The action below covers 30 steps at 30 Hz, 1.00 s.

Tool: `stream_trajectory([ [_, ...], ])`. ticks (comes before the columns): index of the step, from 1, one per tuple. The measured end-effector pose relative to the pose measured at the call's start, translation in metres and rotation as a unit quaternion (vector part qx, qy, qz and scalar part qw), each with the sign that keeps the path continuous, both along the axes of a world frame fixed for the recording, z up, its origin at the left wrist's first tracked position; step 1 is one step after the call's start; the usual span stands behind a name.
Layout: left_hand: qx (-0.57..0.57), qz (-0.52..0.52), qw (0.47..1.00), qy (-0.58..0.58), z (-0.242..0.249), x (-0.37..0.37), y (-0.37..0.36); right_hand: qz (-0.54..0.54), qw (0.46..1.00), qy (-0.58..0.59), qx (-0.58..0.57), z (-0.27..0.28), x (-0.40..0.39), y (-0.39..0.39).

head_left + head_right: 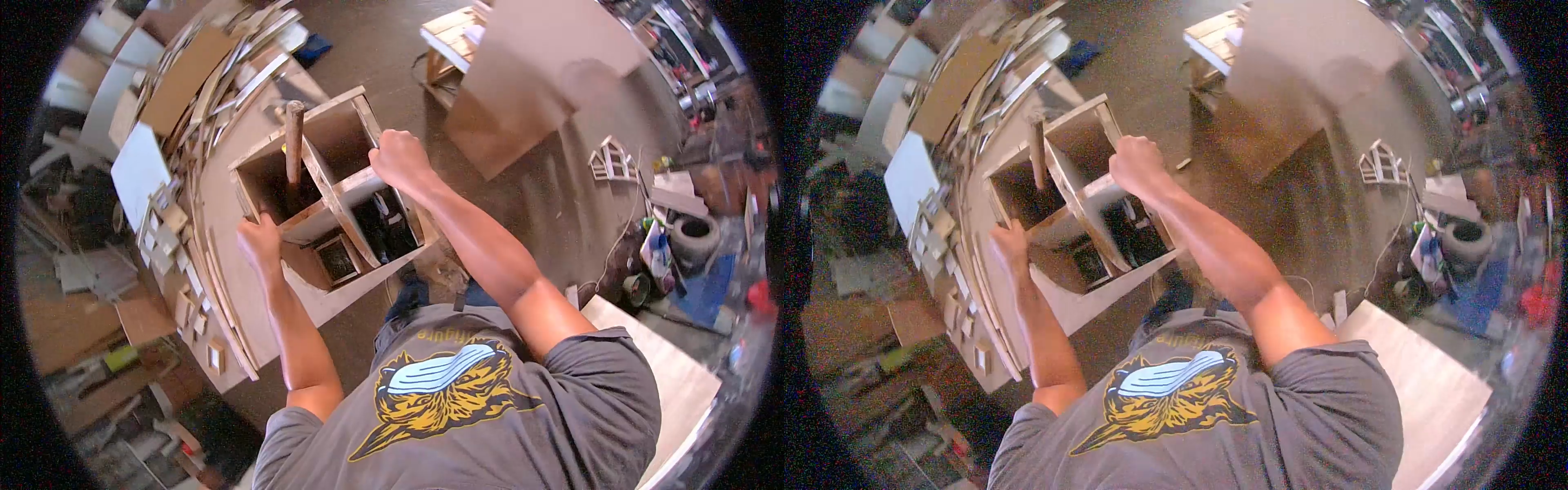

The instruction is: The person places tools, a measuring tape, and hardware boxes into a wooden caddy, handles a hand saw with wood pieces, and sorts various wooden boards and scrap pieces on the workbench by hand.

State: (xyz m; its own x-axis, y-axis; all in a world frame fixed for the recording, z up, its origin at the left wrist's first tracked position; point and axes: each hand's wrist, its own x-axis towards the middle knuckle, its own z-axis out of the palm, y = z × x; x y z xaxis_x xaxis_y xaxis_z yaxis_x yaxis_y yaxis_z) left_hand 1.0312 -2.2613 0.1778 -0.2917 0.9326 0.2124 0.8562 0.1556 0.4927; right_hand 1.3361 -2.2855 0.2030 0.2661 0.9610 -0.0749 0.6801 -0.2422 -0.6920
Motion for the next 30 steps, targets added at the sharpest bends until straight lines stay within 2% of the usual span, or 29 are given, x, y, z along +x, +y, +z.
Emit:
stream_trajectory([
  [3, -0.011, -0.076, 0.997, -0.033, -0.006, 0.063, -0.002, -0.066, 0.998, -0.014, 0.009, 0.001, 0.065, -0.042],
  [6, -0.033, -0.14, 0.989, -0.047, 0.017, 0.163, -0.021, -0.148, 0.989, -0.02, 0.02, -0.005, 0.141, -0.085],
  [8, -0.032, -0.22, 0.973, -0.069, 0.006, 0.216, -0.027, -0.191, 0.982, -0.01, 0.013, -0.002, 0.194, -0.12],
  [10, -0.077, -0.279, 0.953, -0.088, 0.043, 0.299, -0.061, -0.223, 0.975, 0.007, -0.011, 0.011, 0.252, -0.159],
  [11, -0.02, -0.326, 0.94, -0.098, 0.027, 0.333, -0.056, -0.241, 0.97, -0.007, -0.003, 0.004, 0.285, -0.166],
  [14, -0.075, -0.373, 0.92, -0.092, 0.029, 0.427, -0.088, -0.298, 0.954, 0.006, -0.004, -0.004, 0.365, -0.219],
  [15, -0.097, -0.393, 0.906, -0.125, 0.036, 0.458, -0.106, -0.313, 0.95, 0.002, 0.012, -0.003, 0.388, -0.242],
  [18, -0.132, -0.432, 0.888, -0.09, 0.002, 0.526, -0.127, -0.379, 0.926, 0.008, -0.006, -0.005, 0.439, -0.303],
  [19, -0.097, -0.47, 0.868, -0.123, -0.007, 0.559, -0.141, -0.407, 0.914, 0.002, -0.002, -0.011, 0.462, -0.323],
  [22, -0.084, -0.51, 0.841, -0.159, -0.029, 0.636, -0.181, -0.479, 0.878, -0.02, 0.001, -0.037, 0.514, -0.379],
  [23, -0.115, -0.527, 0.823, -0.178, -0.03, 0.662, -0.197, -0.499, 0.866, -0.03, -0.004, -0.052, 0.531, -0.398],
  [27, -0.138, -0.57, 0.796, -0.15, -0.059, 0.735, -0.235, -0.561, 0.826, -0.02, -0.044, -0.056, 0.568, -0.469],
  [30, -0.14, -0.652, 0.742, -0.066, -0.062, 0.799, -0.26, -0.596, 0.799, -0.003, -0.073, -0.066, 0.604, -0.508],
])
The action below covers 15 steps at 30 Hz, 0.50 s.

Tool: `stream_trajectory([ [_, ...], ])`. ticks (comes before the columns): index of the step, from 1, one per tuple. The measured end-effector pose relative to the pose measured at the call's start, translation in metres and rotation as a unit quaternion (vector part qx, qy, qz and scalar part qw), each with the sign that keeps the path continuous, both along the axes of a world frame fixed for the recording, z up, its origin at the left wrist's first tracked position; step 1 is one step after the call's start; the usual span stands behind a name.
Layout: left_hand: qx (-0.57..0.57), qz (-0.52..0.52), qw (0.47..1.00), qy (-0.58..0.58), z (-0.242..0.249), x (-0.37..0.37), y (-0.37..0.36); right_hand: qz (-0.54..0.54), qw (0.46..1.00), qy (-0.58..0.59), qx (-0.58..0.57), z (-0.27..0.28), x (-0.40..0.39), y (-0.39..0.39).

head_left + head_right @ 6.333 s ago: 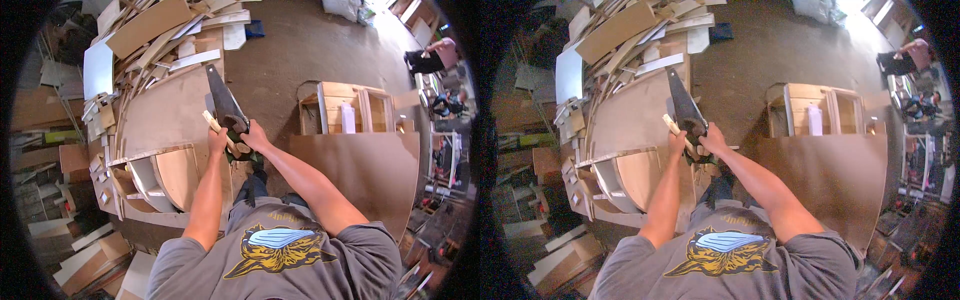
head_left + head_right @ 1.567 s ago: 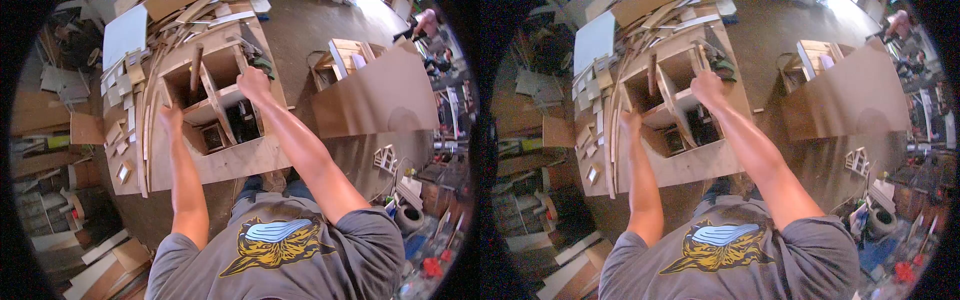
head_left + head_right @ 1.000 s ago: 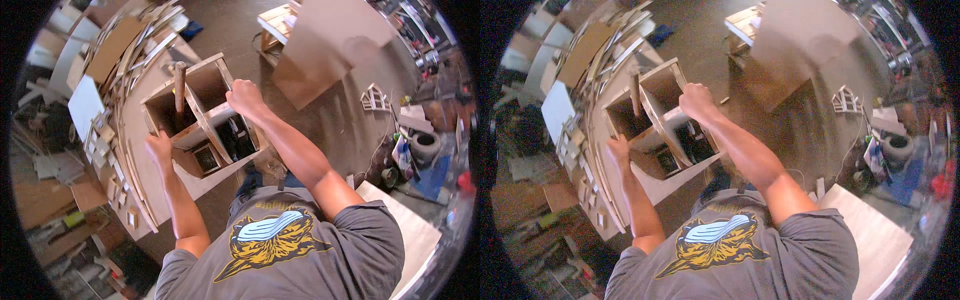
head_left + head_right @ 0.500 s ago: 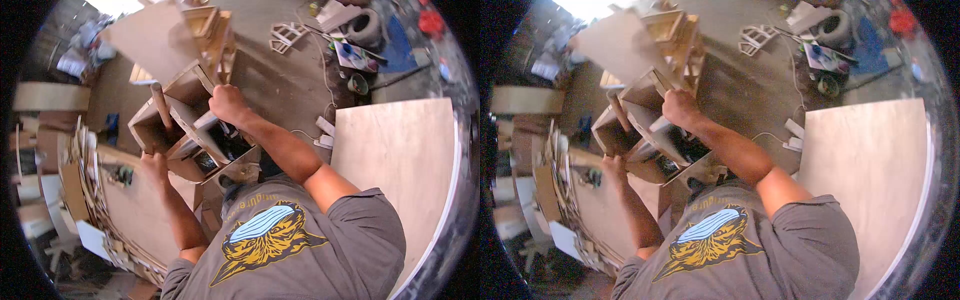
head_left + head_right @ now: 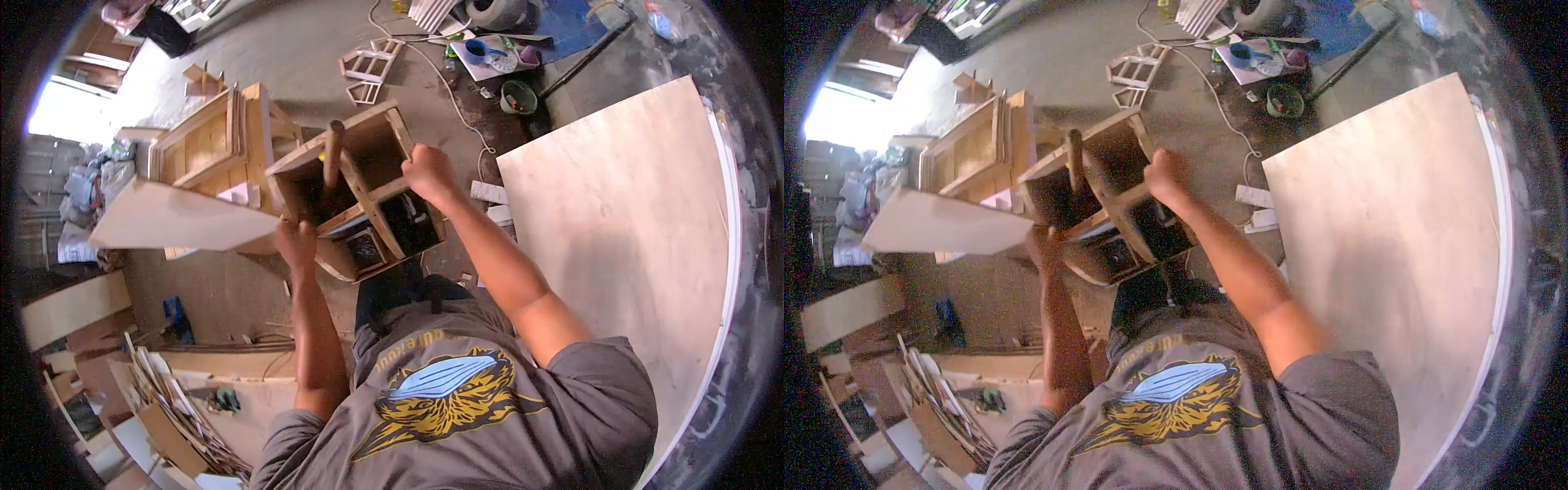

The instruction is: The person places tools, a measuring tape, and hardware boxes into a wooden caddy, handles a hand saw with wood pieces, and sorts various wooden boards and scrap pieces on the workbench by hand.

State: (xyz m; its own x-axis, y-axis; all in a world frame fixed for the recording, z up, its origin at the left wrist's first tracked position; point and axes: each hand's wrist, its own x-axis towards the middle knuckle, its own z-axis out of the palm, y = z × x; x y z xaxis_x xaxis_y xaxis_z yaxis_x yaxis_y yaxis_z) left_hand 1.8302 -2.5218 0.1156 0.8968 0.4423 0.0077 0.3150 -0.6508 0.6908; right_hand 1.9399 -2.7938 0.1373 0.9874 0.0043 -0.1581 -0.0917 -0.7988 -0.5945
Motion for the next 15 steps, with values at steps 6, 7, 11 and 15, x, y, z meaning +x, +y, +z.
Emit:
stream_trajectory([
  [6, 0.0, -0.017, 0.998, 0.061, -0.044, 0.102, -0.044, -0.028, 0.999, 0.002, -0.041, -0.043, 0.058, -0.062],
  [7, -0.017, -0.017, 0.997, 0.075, -0.05, 0.124, -0.049, -0.04, 0.998, -0.004, -0.051, -0.062, 0.072, -0.067],
  [11, -0.1, -0.015, 0.992, 0.074, -0.075, 0.19, -0.071, -0.076, 0.994, 0.03, -0.079, -0.111, 0.126, -0.089],
  [15, -0.057, -0.03, 0.981, 0.183, -0.09, 0.268, -0.094, -0.099, 0.988, 0.068, -0.092, -0.129, 0.182, -0.106],
])
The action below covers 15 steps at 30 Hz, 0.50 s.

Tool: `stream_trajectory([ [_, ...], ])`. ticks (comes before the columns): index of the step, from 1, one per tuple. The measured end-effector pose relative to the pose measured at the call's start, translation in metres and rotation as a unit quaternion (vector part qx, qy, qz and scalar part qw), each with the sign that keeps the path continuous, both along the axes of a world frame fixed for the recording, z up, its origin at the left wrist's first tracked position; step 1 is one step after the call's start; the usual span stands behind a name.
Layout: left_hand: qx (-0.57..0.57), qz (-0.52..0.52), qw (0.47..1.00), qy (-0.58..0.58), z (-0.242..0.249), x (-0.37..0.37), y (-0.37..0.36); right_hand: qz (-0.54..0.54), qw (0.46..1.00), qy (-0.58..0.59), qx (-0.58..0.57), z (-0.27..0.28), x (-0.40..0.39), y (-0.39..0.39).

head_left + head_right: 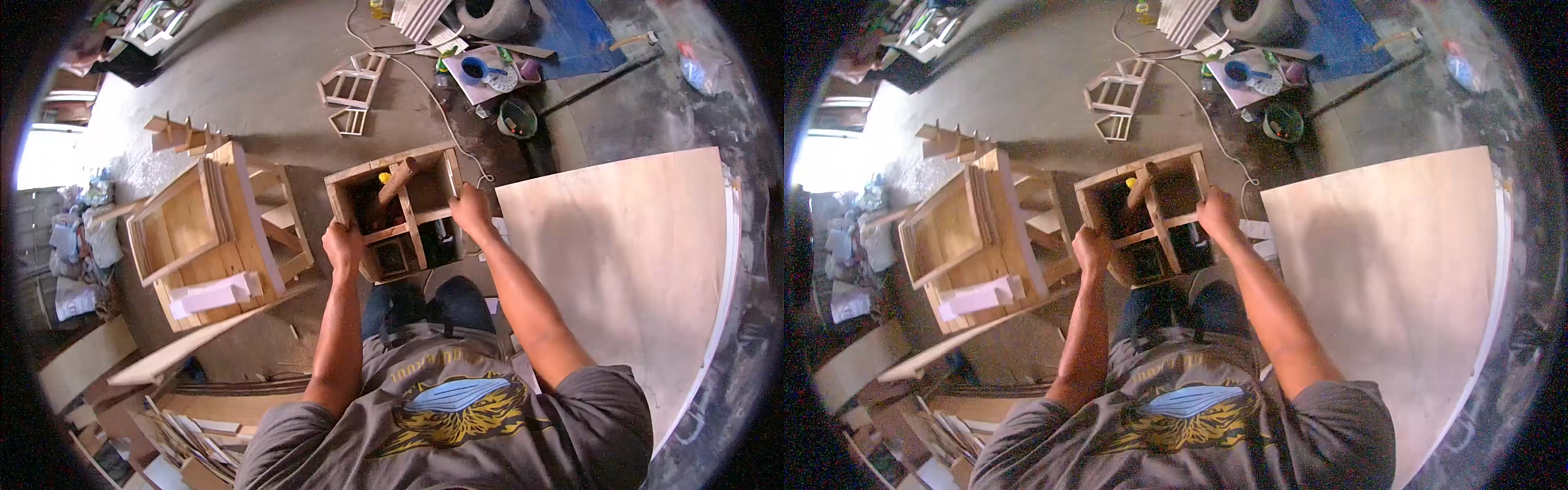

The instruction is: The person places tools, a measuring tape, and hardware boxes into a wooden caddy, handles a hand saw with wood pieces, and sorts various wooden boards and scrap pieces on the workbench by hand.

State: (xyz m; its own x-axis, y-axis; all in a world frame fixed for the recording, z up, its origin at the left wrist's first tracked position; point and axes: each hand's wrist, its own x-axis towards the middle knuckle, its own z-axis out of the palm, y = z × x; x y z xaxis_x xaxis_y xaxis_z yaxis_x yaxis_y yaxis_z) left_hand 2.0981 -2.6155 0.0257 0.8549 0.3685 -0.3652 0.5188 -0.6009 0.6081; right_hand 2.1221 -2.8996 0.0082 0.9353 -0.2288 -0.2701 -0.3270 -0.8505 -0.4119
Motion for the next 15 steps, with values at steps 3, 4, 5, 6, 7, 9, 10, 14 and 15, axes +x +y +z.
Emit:
stream_trajectory([
  [3, 0.025, -0.033, 0.999, -0.001, -0.021, 0.045, -0.02, -0.029, 1.0, 0.008, 0.003, -0.04, 0.034, -0.022],
  [4, 0.026, -0.04, 0.999, 0.004, -0.033, 0.061, -0.023, -0.031, 0.999, 0.013, 0.007, -0.048, 0.047, -0.026],
  [5, 0.026, -0.046, 0.999, 0.008, -0.052, 0.079, -0.027, -0.032, 0.999, 0.016, 0.01, -0.057, 0.061, -0.031],
  [6, 0.026, -0.051, 0.998, 0.013, -0.066, 0.094, -0.03, -0.04, 0.999, 0.016, 0.01, -0.064, 0.071, -0.033],
  [7, 0.026, -0.049, 0.998, 0.016, -0.082, 0.109, -0.035, -0.045, 0.999, 0.013, 0.008, -0.071, 0.084, -0.035],
  [9, 0.032, -0.039, 0.998, 0.024, -0.116, 0.135, -0.049, -0.055, 0.998, 0.02, 0.012, -0.108, 0.108, -0.045],
  [10, 0.038, -0.043, 0.998, 0.035, -0.129, 0.142, -0.063, -0.06, 0.998, 0.032, 0.013, -0.129, 0.115, -0.057],
  [14, 0.066, -0.041, 0.996, 0.047, -0.205, 0.196, -0.087, -0.056, 0.997, 0.047, 0.02, -0.208, 0.17, -0.081],
  [15, 0.076, -0.041, 0.995, 0.044, -0.229, 0.206, -0.099, -0.054, 0.997, 0.046, 0.022, -0.234, 0.18, -0.092],
])
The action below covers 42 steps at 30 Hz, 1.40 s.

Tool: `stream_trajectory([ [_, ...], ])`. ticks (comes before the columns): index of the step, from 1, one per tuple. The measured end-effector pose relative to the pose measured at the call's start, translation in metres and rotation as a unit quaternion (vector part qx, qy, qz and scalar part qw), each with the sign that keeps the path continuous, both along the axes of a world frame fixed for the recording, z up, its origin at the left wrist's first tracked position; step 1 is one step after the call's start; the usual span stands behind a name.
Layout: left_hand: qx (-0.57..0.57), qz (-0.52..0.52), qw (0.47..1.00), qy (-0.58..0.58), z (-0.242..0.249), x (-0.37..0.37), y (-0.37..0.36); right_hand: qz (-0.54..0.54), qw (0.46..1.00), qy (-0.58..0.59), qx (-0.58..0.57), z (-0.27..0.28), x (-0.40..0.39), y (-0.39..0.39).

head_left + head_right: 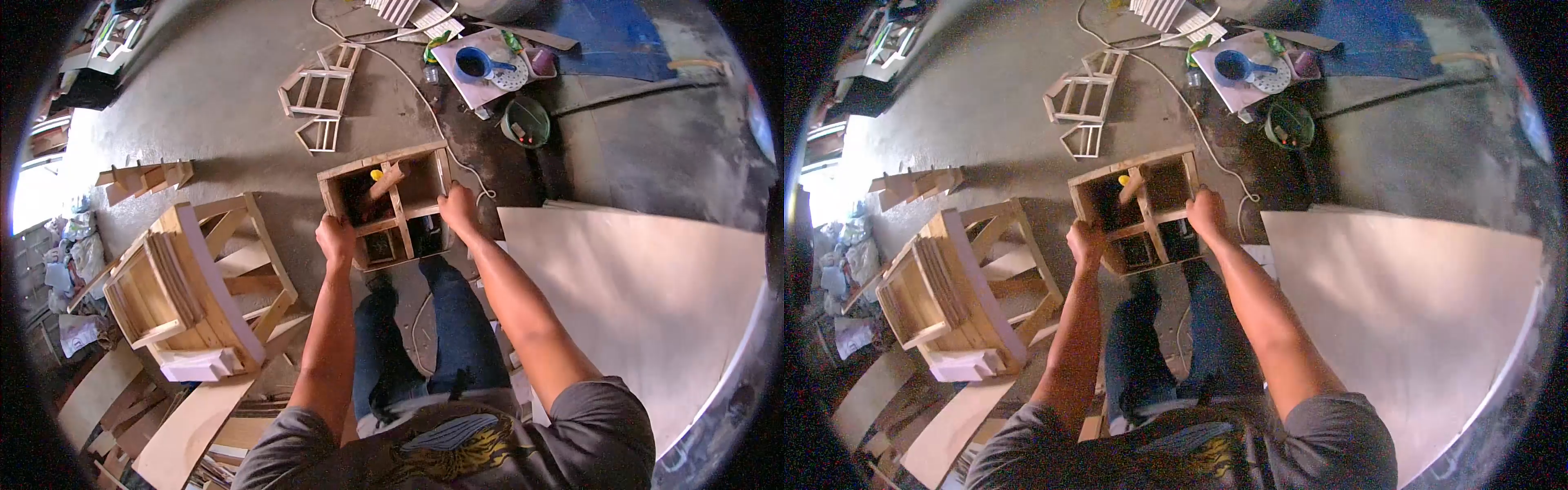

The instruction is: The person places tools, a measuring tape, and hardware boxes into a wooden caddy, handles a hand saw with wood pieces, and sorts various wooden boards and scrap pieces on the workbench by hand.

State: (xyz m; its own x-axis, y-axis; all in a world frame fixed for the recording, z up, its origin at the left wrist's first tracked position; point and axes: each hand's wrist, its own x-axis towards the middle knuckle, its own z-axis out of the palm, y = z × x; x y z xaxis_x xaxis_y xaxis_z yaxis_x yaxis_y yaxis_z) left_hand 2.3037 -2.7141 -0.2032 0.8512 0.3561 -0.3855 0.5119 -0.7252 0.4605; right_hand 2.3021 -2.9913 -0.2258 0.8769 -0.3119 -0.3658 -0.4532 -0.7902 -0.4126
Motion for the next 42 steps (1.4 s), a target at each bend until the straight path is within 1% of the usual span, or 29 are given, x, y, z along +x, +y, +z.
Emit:
stream_trajectory([
  [3, -0.005, 0.017, 1.0, 0.017, -0.058, 0.026, -0.018, -0.01, 0.999, 0.032, 0.013, -0.054, 0.029, -0.016],
  [6, -0.021, 0.02, 1.0, 0.009, -0.101, 0.05, -0.032, -0.006, 0.998, 0.053, 0.017, -0.096, 0.056, -0.03],
  [8, -0.011, -0.009, 1.0, 0.027, -0.145, 0.062, -0.039, -0.01, 0.998, 0.067, 0.012, -0.142, 0.067, -0.043],
  [10, -0.009, -0.023, 0.999, 0.044, -0.175, 0.072, -0.041, -0.012, 0.998, 0.059, 0.018, -0.175, 0.076, -0.049],
  [11, -0.009, -0.023, 0.998, 0.051, -0.19, 0.077, -0.044, -0.012, 0.998, 0.055, 0.004, -0.192, 0.081, -0.052],
  [14, -0.006, -0.02, 0.998, 0.056, -0.222, 0.085, -0.053, -0.013, 0.999, 0.025, 0.015, -0.209, 0.089, -0.057],
  [17, -0.014, -0.002, 0.998, 0.06, -0.252, 0.089, -0.056, -0.004, 0.998, 0.053, 0.023, -0.246, 0.094, -0.063],
  [20, -0.024, 0.0, 0.997, 0.066, -0.265, 0.095, -0.056, -0.01, 1.0, 0.018, 0.007, -0.268, 0.101, -0.064],
  [21, -0.028, -0.002, 0.997, 0.068, -0.268, 0.098, -0.057, -0.031, 0.998, 0.047, 0.027, -0.263, 0.106, -0.063],
  [23, -0.023, -0.023, 0.997, 0.068, -0.289, 0.102, -0.053, -0.014, 0.999, 0.042, 0.019, -0.274, 0.109, -0.065],
  [24, -0.021, -0.034, 0.997, 0.066, -0.291, 0.107, -0.054, -0.006, 0.999, 0.038, 0.015, -0.279, 0.112, -0.066],
  [27, -0.039, -0.005, 0.997, 0.073, -0.29, 0.114, -0.059, 0.007, 1.0, 0.022, 0.01, -0.291, 0.114, -0.067],
  [30, -0.028, -0.024, 0.994, 0.105, -0.304, 0.114, -0.057, 0.007, 1.0, 0.003, -0.018, -0.308, 0.113, -0.068],
  [31, -0.03, -0.023, 0.994, 0.098, -0.311, 0.113, -0.056, 0.006, 0.999, -0.003, -0.032, -0.316, 0.113, -0.069],
  [34, -0.032, -0.025, 0.996, 0.077, -0.325, 0.108, -0.056, -0.006, 1.0, -0.008, -0.021, -0.332, 0.11, -0.071],
  [36, -0.031, -0.033, 0.997, 0.059, -0.33, 0.102, -0.056, 0.0, 0.999, 0.046, -0.013, -0.334, 0.111, -0.072],
  [37, -0.021, -0.034, 0.997, 0.068, -0.334, 0.102, -0.055, 0.004, 0.997, 0.072, -0.009, -0.332, 0.113, -0.072],
  [40, -0.003, -0.034, 0.996, 0.086, -0.341, 0.104, -0.056, 0.013, 0.999, 0.036, -0.005, -0.327, 0.111, -0.068],
  [42, 0.0, -0.029, 0.996, 0.086, -0.344, 0.102, -0.056, 0.011, 0.998, 0.067, -0.009, -0.327, 0.114, -0.066],
])
